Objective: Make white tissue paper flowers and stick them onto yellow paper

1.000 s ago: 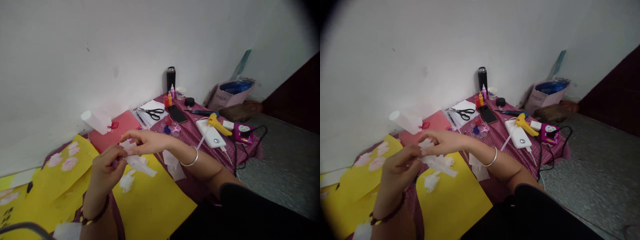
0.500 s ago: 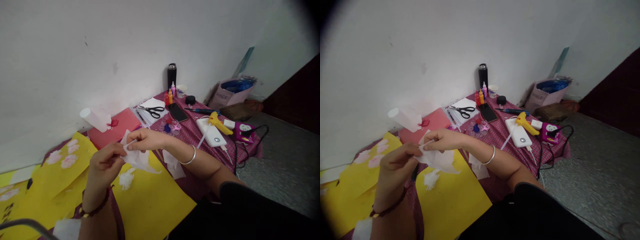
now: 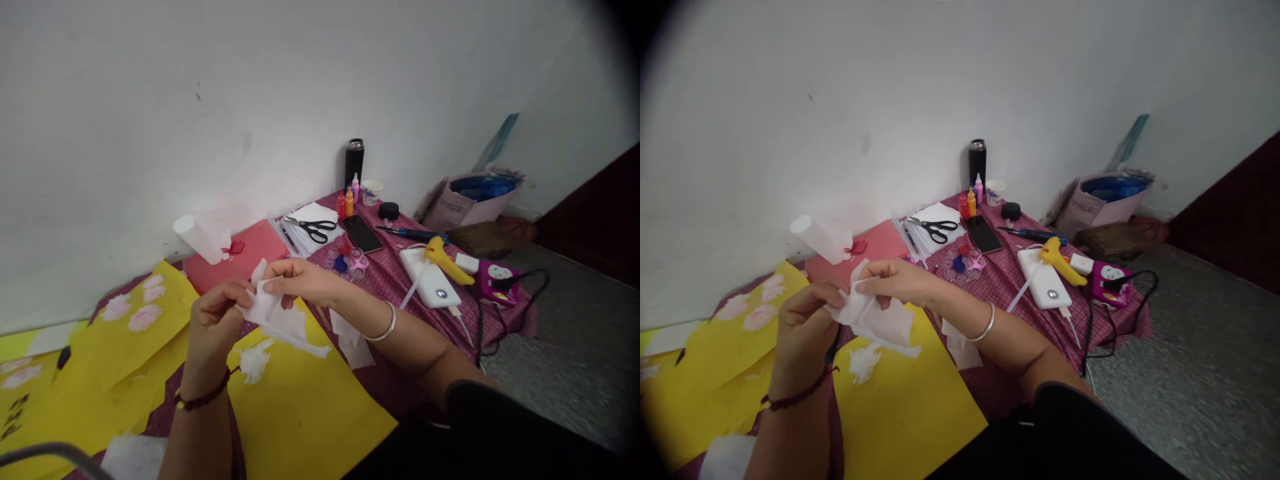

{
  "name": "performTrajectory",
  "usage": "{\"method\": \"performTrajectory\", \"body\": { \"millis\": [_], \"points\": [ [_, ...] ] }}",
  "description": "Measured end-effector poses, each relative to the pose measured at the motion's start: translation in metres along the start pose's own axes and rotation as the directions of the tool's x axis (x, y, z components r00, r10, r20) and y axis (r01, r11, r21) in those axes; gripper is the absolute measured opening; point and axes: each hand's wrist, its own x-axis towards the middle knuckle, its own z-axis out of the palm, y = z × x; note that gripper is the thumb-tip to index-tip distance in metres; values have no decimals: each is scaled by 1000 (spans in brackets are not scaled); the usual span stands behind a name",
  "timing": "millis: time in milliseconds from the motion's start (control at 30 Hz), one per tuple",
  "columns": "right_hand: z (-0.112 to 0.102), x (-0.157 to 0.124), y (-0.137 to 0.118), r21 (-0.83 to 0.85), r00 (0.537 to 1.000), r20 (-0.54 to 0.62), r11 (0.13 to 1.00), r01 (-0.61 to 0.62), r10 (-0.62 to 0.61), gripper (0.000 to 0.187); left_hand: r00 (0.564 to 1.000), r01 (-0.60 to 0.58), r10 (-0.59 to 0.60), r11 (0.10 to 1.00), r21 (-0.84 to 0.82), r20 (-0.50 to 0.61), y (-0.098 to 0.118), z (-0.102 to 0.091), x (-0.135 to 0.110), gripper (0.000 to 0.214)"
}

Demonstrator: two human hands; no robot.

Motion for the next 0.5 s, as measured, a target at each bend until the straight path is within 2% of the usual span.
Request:
{"method": "performTrajectory", "body": {
  "millis": [233, 333, 400, 500],
  "points": [
    [-2, -2, -7, -93, 997, 25, 992, 80, -78, 24, 992, 92, -83, 991, -100, 92, -6, -6, 3, 5],
    [-2, -3, -10, -194, 996, 13, 977, 90, -89, 23, 980, 125, -96, 979, -161, 175, -6, -6, 6, 16],
    [-2, -4, -10, -290, 995, -6, 952, 94, -100, 23, 974, 154, -140, 986, -70, 176, -4, -1, 7, 20],
    [-1, -5, -10, -474, 987, -35, 872, 121, -156, 22, 974, 188, -198, 978, 90, 113, -1, 9, 7, 25]
  ]
}}
